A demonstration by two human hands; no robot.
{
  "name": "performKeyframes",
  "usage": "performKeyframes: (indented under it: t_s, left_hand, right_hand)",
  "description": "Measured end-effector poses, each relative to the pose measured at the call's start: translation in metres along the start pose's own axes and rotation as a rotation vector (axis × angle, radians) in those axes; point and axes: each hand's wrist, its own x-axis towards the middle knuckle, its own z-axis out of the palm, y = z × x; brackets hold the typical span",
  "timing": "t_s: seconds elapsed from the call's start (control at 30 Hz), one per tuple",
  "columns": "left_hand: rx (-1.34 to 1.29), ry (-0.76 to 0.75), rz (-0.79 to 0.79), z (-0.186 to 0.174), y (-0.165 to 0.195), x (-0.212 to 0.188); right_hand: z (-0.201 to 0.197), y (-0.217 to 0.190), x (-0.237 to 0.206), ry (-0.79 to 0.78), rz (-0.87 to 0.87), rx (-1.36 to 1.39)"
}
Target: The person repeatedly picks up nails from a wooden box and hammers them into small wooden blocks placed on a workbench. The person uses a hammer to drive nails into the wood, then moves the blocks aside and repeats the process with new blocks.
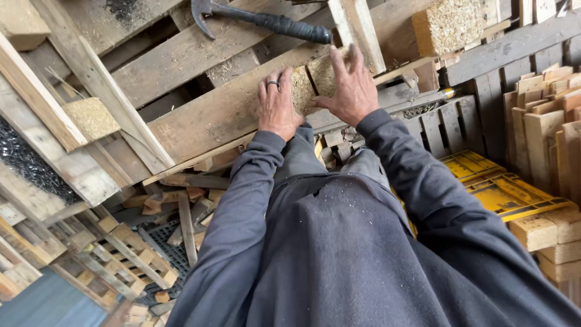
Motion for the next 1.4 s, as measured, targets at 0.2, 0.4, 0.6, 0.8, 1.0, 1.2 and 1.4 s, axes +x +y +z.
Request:
performKeyframes:
  t_s: [0.2, 0.4, 0.6, 0.8, 1.0, 1.2, 1.4]
  left_hand:
    - [-0.100, 0.088, -0.115, -0.021, -0.055, -0.025]
    - [-0.216, 0.197, -0.124, -0.017, -0.061, -0.034]
    - [-0.267, 0.187, -0.121, -0.011, -0.065, -0.030]
    - [-0.259, 0.217, -0.079, -0.002, -0.072, -0.030]
    - [-0.257, 0.177, -0.078, -0.001, -0.079, -0.031]
    - [-0.191, 0.067, -0.096, -0.032, -0.077, -0.029]
    - [-0.771, -0.222, -0.373, -0.072, -0.099, -0.015]
  right_hand:
    - [-0.003, 0.011, -0.006, 0.028, 0.108, 0.537]
    - [-0.023, 0.010, -0.027, -0.206, 0.381, 1.614]
    - [-0.051, 0.008, 0.016, -0.214, -0.244, 0.162]
    - [-0.037, 0.005, 0.056, -0.413, -0.529, -0.484]
    - [-0.042, 0.011, 0.050, -0.463, -0.435, -0.555]
    - [-0.029, 0.013, 0.040, -0.226, -0.428, -0.644]
    - [-0.020, 0.017, 0.036, -0.315, -0.299, -0.569]
